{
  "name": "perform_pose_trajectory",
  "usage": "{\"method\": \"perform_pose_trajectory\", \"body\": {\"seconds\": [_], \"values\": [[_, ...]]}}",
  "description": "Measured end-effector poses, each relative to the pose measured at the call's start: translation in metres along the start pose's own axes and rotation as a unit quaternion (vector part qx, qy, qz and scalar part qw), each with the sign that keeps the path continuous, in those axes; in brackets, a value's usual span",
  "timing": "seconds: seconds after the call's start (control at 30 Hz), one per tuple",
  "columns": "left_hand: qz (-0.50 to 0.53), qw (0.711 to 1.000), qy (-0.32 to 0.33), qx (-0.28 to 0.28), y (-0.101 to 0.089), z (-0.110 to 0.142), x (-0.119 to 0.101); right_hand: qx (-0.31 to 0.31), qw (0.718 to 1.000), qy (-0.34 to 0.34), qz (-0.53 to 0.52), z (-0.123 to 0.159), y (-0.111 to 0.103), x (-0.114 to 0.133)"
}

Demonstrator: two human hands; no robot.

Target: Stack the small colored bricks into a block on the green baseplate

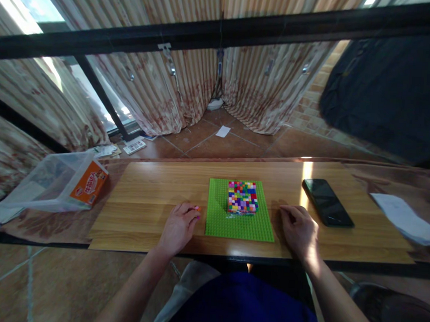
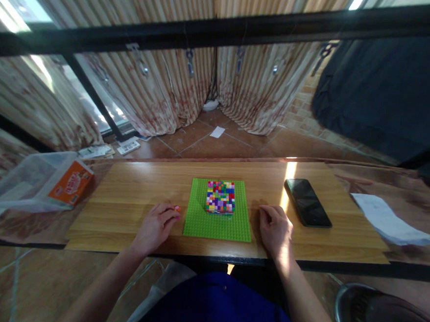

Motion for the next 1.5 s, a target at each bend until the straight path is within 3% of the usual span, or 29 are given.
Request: {"method": "perform_pose_trajectory", "body": {"seconds": [0.37, 0.63, 1.07, 1.5], "values": [[0.058, 0.992, -0.089, -0.067, -0.007, -0.004, 0.001, 0.010, 1.000, 0.005, -0.002, 0.000, 0.002, -0.002], [0.032, 0.990, -0.106, -0.093, -0.004, -0.006, 0.011, -0.001, 1.000, 0.002, -0.002, 0.000, 0.002, -0.001], [-0.032, 0.994, -0.088, -0.063, -0.001, -0.015, 0.011, -0.002, 1.000, 0.000, 0.000, 0.000, 0.002, 0.000], [0.128, 0.972, -0.163, -0.111, -0.007, -0.019, 0.014, 0.004, 1.000, 0.011, -0.018, -0.001, 0.000, 0.002]]}}
Point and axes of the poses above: each hand's wrist, its own z-axis away from the middle knuckle, its own y-axis out of the palm, x = y × z, the point moved 4 cm from there along -z, towards the middle knuckle, and after that the axes turned 12 degrees about z, right-handed, at the moved point
